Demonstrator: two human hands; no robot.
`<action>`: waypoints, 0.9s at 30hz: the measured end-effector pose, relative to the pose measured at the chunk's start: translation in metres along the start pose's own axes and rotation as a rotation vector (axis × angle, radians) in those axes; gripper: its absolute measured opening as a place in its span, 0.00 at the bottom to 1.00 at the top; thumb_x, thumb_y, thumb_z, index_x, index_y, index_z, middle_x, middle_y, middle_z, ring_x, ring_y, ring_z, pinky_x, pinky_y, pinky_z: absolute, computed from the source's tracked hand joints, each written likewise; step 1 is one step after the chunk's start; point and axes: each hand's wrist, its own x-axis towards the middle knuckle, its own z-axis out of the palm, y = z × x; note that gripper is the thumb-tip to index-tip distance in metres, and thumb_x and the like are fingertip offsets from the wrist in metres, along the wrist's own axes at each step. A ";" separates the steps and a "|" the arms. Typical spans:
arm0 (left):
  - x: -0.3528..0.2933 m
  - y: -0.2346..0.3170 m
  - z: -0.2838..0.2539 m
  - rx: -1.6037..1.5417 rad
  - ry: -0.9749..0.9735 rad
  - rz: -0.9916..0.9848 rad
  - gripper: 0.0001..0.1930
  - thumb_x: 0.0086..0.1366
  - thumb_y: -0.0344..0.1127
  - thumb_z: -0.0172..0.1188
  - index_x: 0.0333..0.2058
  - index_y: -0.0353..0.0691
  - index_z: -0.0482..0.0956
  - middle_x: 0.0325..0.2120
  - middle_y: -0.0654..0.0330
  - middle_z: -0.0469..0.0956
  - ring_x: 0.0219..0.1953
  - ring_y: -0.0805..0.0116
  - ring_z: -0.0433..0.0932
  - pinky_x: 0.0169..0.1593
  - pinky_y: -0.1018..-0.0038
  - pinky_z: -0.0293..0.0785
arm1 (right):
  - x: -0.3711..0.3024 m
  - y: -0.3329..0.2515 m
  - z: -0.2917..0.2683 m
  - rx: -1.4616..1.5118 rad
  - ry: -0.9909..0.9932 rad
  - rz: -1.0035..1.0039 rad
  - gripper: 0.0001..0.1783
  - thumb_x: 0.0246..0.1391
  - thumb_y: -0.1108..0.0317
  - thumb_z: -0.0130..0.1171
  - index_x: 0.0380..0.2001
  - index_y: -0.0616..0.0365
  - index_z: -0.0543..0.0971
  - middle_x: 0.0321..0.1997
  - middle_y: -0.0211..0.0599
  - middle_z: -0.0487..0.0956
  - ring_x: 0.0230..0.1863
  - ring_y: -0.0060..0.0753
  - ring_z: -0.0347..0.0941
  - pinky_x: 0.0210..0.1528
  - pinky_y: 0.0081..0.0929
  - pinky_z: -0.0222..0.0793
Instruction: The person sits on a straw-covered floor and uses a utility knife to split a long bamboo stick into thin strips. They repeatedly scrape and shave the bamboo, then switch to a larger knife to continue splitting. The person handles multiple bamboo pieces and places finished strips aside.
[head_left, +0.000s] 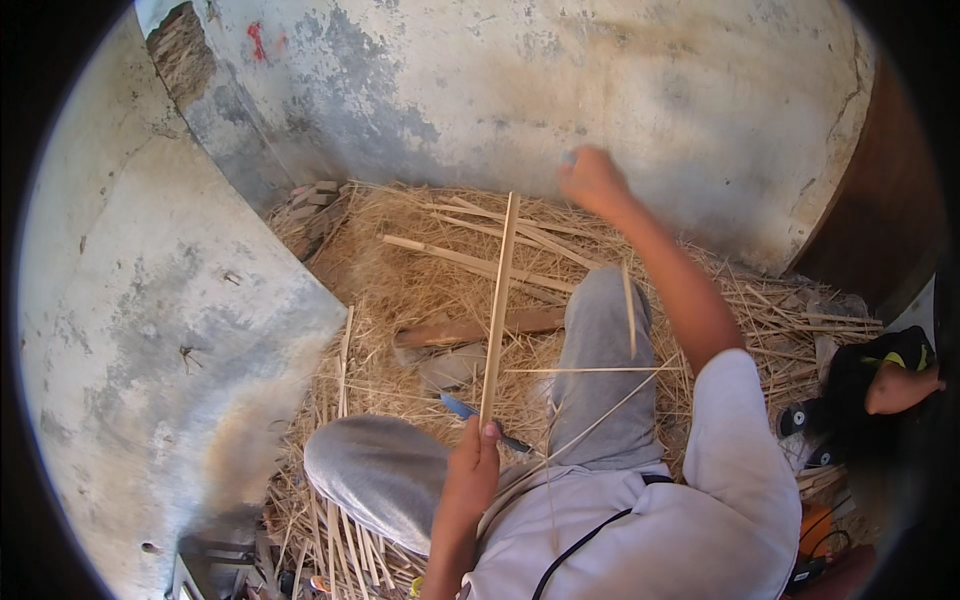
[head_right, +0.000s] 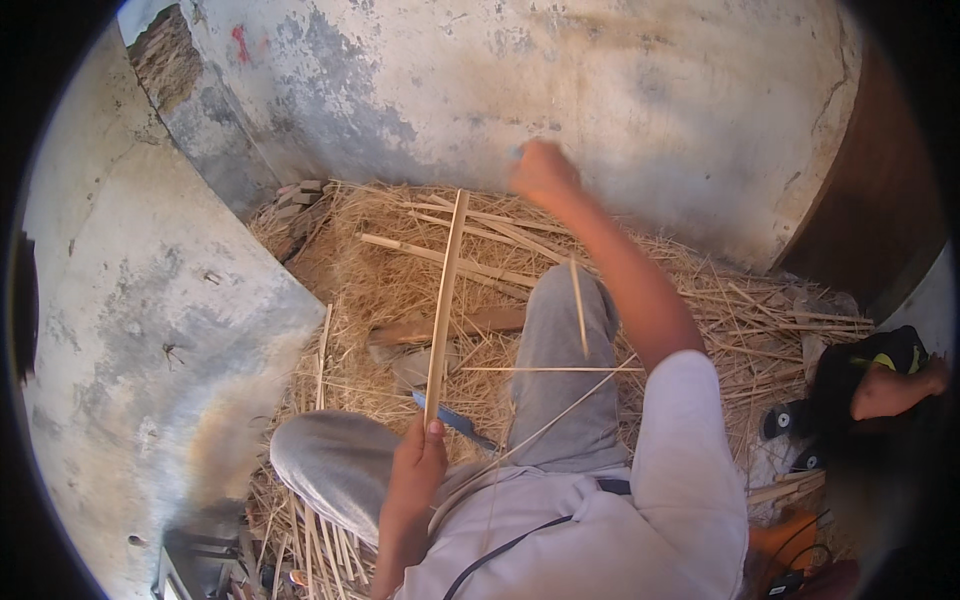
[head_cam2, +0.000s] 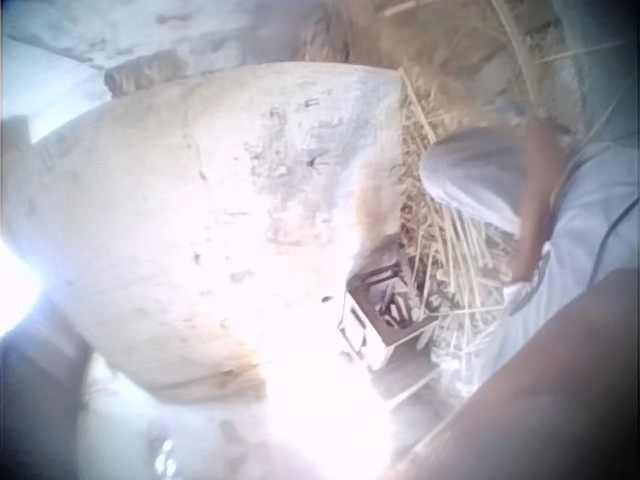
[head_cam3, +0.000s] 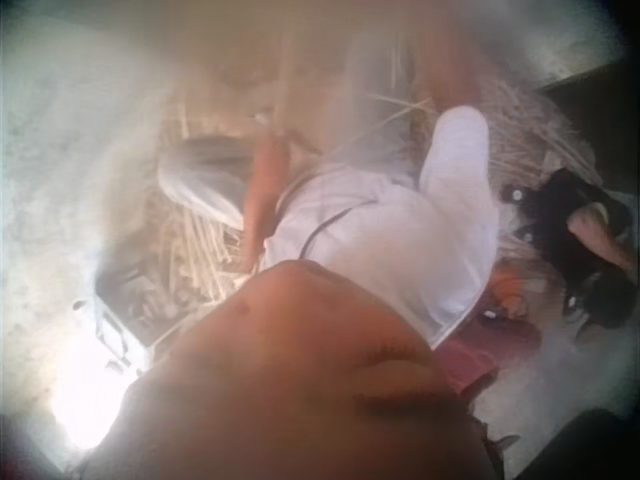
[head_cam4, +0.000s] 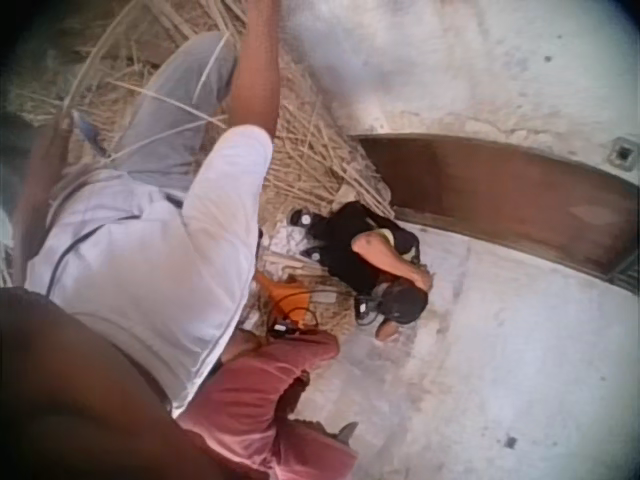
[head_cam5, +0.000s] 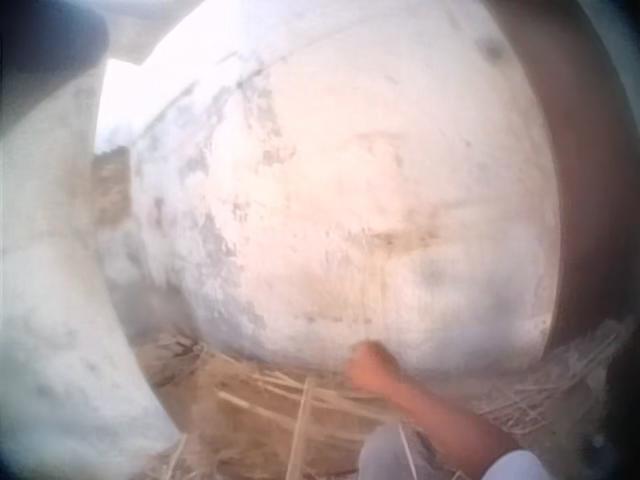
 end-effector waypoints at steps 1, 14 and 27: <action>0.001 -0.002 -0.001 -0.053 -0.014 -0.022 0.14 0.77 0.42 0.44 0.40 0.37 0.69 0.24 0.42 0.74 0.30 0.43 0.76 0.33 0.59 0.69 | -0.029 -0.012 0.007 0.016 0.007 -0.146 0.12 0.53 0.63 0.60 0.34 0.60 0.84 0.31 0.46 0.84 0.31 0.42 0.82 0.33 0.42 0.77; -0.013 0.029 0.016 0.565 0.272 0.057 0.04 0.72 0.33 0.49 0.43 0.41 0.68 0.19 0.41 0.77 0.24 0.35 0.78 0.25 0.45 0.72 | -0.114 -0.049 0.039 -0.301 -0.289 -0.409 0.07 0.47 0.67 0.64 0.24 0.60 0.83 0.24 0.46 0.81 0.28 0.46 0.82 0.26 0.41 0.77; -0.008 0.022 -0.007 -0.470 -0.287 -0.293 0.14 0.76 0.45 0.49 0.35 0.42 0.69 0.19 0.66 0.68 0.21 0.75 0.66 0.23 0.75 0.66 | -0.022 0.041 0.025 0.261 0.113 0.106 0.15 0.54 0.63 0.62 0.22 0.65 0.78 0.21 0.46 0.79 0.22 0.42 0.76 0.28 0.38 0.71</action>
